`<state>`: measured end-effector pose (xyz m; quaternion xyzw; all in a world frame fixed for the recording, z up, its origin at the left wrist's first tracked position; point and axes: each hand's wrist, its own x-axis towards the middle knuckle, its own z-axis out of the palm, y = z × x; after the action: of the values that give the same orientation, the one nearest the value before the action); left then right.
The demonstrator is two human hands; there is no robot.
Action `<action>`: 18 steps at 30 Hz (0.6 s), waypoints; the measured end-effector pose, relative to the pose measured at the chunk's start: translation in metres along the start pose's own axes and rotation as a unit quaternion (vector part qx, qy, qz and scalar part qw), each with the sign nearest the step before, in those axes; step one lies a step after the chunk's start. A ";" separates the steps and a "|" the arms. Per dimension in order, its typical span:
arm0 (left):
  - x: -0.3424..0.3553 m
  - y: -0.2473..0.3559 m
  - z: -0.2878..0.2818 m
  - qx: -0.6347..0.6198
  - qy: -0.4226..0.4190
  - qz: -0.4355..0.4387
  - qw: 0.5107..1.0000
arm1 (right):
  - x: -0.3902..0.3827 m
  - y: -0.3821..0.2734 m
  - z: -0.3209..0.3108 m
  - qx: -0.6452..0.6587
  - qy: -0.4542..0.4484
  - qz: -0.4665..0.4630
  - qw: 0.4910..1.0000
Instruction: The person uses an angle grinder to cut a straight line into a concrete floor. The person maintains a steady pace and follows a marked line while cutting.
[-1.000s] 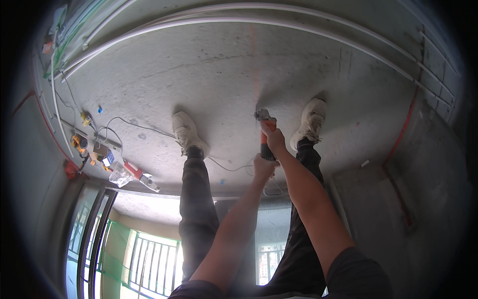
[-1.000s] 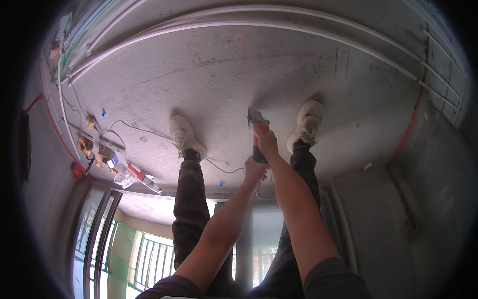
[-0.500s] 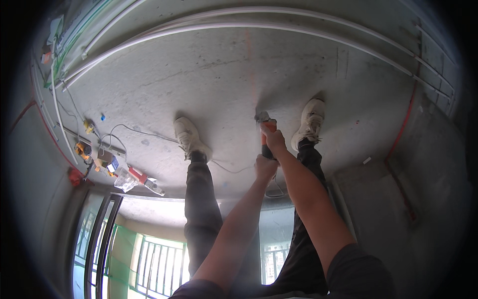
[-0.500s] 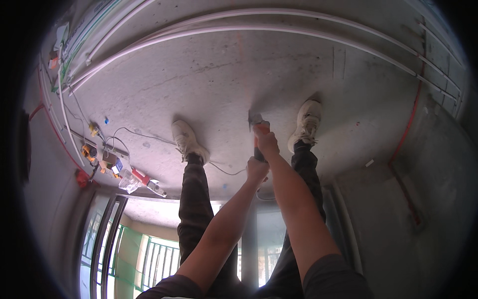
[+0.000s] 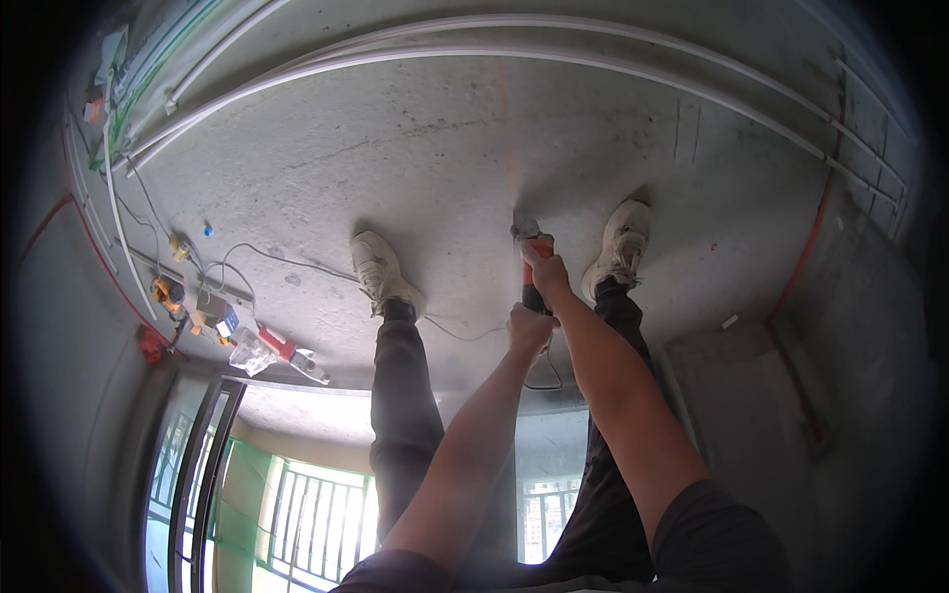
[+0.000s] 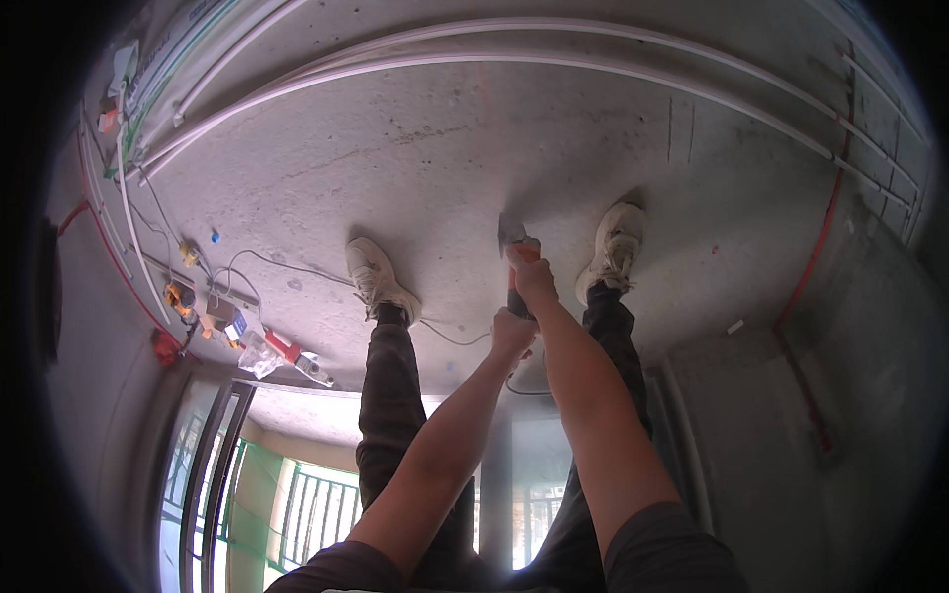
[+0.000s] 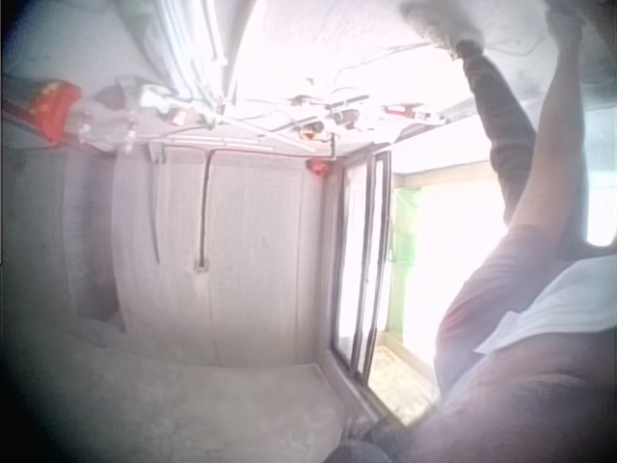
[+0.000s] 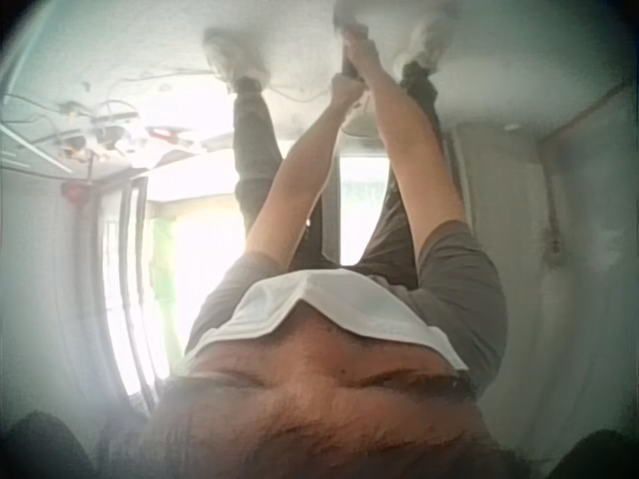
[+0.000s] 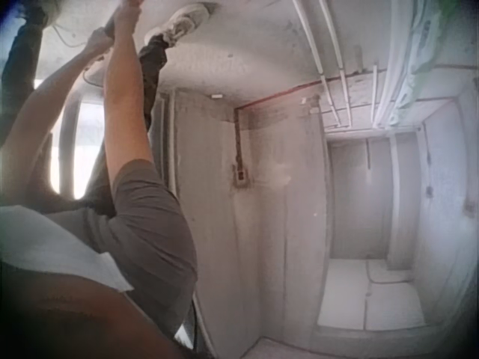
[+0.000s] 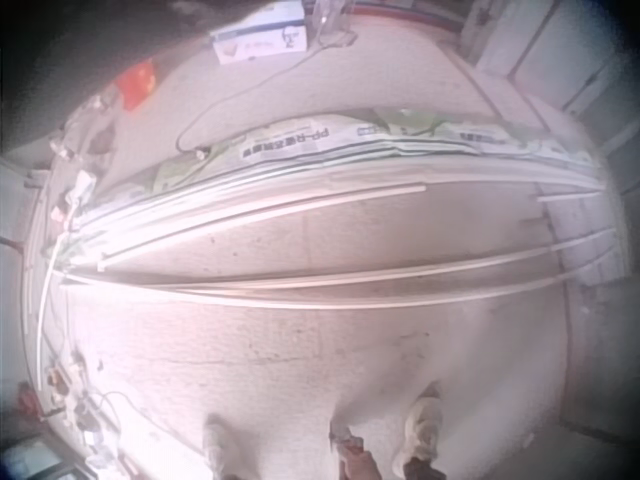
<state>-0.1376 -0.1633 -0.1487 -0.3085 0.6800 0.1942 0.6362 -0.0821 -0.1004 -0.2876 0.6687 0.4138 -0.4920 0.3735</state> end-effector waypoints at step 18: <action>0.011 0.008 0.003 0.024 -0.003 -0.010 1.000 | 0.015 0.002 -0.005 0.020 0.052 -0.043 0.998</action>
<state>-0.1408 -0.1575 -0.1604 -0.2993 0.6795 0.1718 0.6475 -0.0764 -0.0939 -0.3010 0.6824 0.4512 -0.4802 0.3165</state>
